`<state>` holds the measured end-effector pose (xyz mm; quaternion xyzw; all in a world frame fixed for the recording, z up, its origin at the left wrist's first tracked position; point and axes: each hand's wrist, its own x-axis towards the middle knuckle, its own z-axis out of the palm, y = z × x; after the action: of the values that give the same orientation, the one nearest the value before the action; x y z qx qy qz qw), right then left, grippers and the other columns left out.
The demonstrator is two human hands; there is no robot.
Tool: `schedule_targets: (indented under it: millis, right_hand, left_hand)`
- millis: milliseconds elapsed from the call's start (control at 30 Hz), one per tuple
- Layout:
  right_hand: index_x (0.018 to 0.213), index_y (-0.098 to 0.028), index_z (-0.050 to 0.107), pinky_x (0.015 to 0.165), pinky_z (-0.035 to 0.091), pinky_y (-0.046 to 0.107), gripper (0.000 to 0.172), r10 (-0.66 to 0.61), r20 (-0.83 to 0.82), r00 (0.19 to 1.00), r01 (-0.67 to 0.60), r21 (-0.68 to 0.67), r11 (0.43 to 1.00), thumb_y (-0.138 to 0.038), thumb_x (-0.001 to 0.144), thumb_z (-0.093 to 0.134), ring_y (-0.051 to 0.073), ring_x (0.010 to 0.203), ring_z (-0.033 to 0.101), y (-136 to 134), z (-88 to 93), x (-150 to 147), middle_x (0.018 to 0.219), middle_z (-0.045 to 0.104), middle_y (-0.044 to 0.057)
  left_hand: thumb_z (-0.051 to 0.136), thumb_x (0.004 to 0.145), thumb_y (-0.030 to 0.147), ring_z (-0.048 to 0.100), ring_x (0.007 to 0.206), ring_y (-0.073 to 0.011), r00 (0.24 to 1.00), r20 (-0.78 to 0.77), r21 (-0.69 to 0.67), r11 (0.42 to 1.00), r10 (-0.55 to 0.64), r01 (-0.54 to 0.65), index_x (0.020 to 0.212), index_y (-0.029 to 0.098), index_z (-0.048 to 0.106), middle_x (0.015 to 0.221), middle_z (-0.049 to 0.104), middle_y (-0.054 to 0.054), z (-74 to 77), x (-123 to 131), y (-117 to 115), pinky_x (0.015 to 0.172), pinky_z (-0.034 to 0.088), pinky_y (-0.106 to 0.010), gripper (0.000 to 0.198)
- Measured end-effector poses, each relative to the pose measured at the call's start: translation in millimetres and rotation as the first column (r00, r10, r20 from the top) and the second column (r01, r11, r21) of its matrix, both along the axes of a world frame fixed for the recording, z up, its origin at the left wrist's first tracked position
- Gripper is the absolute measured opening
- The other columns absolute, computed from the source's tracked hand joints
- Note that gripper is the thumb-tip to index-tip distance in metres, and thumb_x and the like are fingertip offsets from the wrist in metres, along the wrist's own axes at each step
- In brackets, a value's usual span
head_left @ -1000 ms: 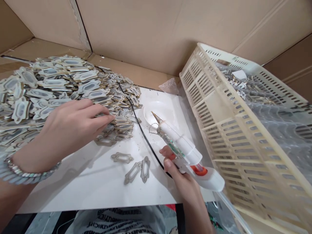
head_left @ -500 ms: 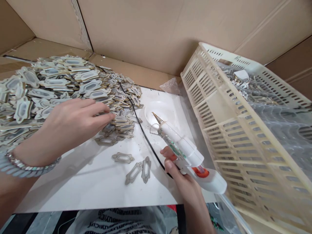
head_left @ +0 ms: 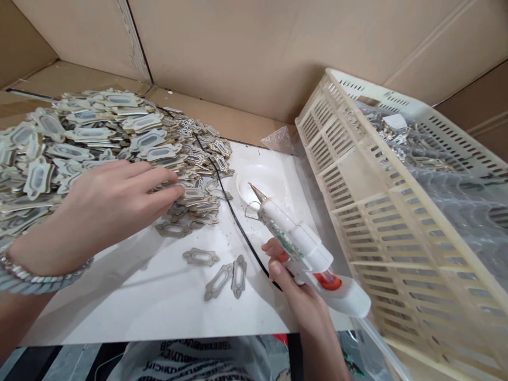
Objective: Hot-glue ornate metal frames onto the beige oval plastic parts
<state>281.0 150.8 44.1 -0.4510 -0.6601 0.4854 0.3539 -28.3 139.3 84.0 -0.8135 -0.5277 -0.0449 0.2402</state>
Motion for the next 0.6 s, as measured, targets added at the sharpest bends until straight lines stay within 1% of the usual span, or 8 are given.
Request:
schedule_targets:
  millis: [100, 200, 267, 333, 433, 500, 600]
  right_hand:
    - [0.060, -0.026, 0.061, 0.081, 0.059, 0.039, 0.031, -0.053, -0.006, 0.999, 0.052, -0.017, 0.998, -0.041, 0.086, 0.069, 0.026, 0.086, 0.075, -1.7, 2.4, -2.9, 0.088, 0.078, 0.002]
    - [0.061, -0.027, 0.062, 0.078, 0.059, 0.039, 0.029, -0.073, -0.027, 0.997, 0.073, -0.022, 0.997, -0.040, 0.085, 0.071, 0.026, 0.083, 0.074, -2.0, 2.9, -4.2, 0.086, 0.077, 0.003]
    - [0.060, -0.026, 0.061, 0.075, 0.059, 0.037, 0.029, -0.048, -0.038, 0.998, 0.048, -0.013, 0.999, -0.038, 0.085, 0.071, 0.025, 0.080, 0.073, -1.5, 2.1, -3.6, 0.084, 0.076, 0.003]
    - [0.060, -0.025, 0.060, 0.073, 0.059, 0.035, 0.030, -0.006, -0.035, 0.999, 0.006, -0.005, 1.000, -0.036, 0.085, 0.070, 0.024, 0.079, 0.073, -1.1, 1.2, -2.6, 0.085, 0.075, 0.003]
    - [0.061, -0.024, 0.056, 0.076, 0.058, 0.033, 0.031, -0.011, -0.031, 0.999, 0.010, -0.018, 1.000, -0.037, 0.087, 0.068, 0.023, 0.082, 0.073, -1.3, 0.3, -1.1, 0.088, 0.074, 0.003]
    - [0.063, -0.024, 0.055, 0.078, 0.057, 0.033, 0.031, -0.016, -0.027, 1.000, 0.016, -0.020, 1.000, -0.037, 0.089, 0.065, 0.023, 0.084, 0.073, -1.2, 0.1, -0.3, 0.090, 0.074, 0.003]
    - [0.065, -0.025, 0.056, 0.078, 0.058, 0.034, 0.030, 0.061, 0.001, 0.998, -0.061, 0.019, 0.998, -0.038, 0.090, 0.064, 0.024, 0.084, 0.074, -0.4, 1.2, 0.0, 0.090, 0.075, 0.003]
  left_hand:
    - [0.028, 0.103, 0.032, 0.062, 0.086, -0.0238, 0.997, 0.028, -0.078, 0.995, 0.068, -0.066, 0.094, 0.026, 0.076, 0.103, 0.075, -0.004, -0.2, -0.7, 0.9, 0.068, 0.042, -0.037, 0.049]
    - [0.029, 0.101, 0.037, 0.063, 0.090, -0.0243, 0.990, 0.078, -0.198, 0.975, 0.118, -0.101, 0.106, 0.029, 0.076, 0.108, 0.073, -0.005, -1.4, -3.8, 4.6, 0.068, 0.044, -0.037, 0.048]
    - [0.031, 0.100, 0.040, 0.062, 0.093, -0.0240, 0.988, 0.105, -0.259, 0.962, 0.113, -0.082, 0.112, 0.030, 0.074, 0.109, 0.071, -0.006, -1.4, -6.6, 8.0, 0.070, 0.045, -0.037, 0.047]
    - [0.033, 0.098, 0.041, 0.061, 0.094, -0.0228, 0.988, 0.108, -0.298, 0.951, 0.114, -0.077, 0.113, 0.030, 0.074, 0.109, 0.068, -0.006, 0.3, -8.6, 11.8, 0.069, 0.045, -0.034, 0.044]
    - [0.038, 0.096, 0.036, 0.058, 0.084, -0.0184, 0.985, 0.047, -0.359, 0.923, 0.165, -0.138, 0.109, 0.031, 0.074, 0.105, 0.063, -0.004, 4.7, -8.7, 18.2, 0.060, 0.039, -0.027, 0.038]
    - [0.041, 0.096, 0.032, 0.055, 0.077, -0.0156, 0.983, 0.003, -0.398, 0.902, 0.182, -0.166, 0.107, 0.030, 0.074, 0.105, 0.061, -0.002, 6.6, -7.4, 22.6, 0.056, 0.033, -0.025, 0.034]
    - [0.043, 0.097, 0.030, 0.051, 0.070, -0.0141, 0.985, 0.007, -0.415, 0.897, 0.172, -0.153, 0.101, 0.029, 0.072, 0.107, 0.061, 0.001, 6.7, -5.9, 27.8, 0.055, 0.028, -0.027, 0.029]
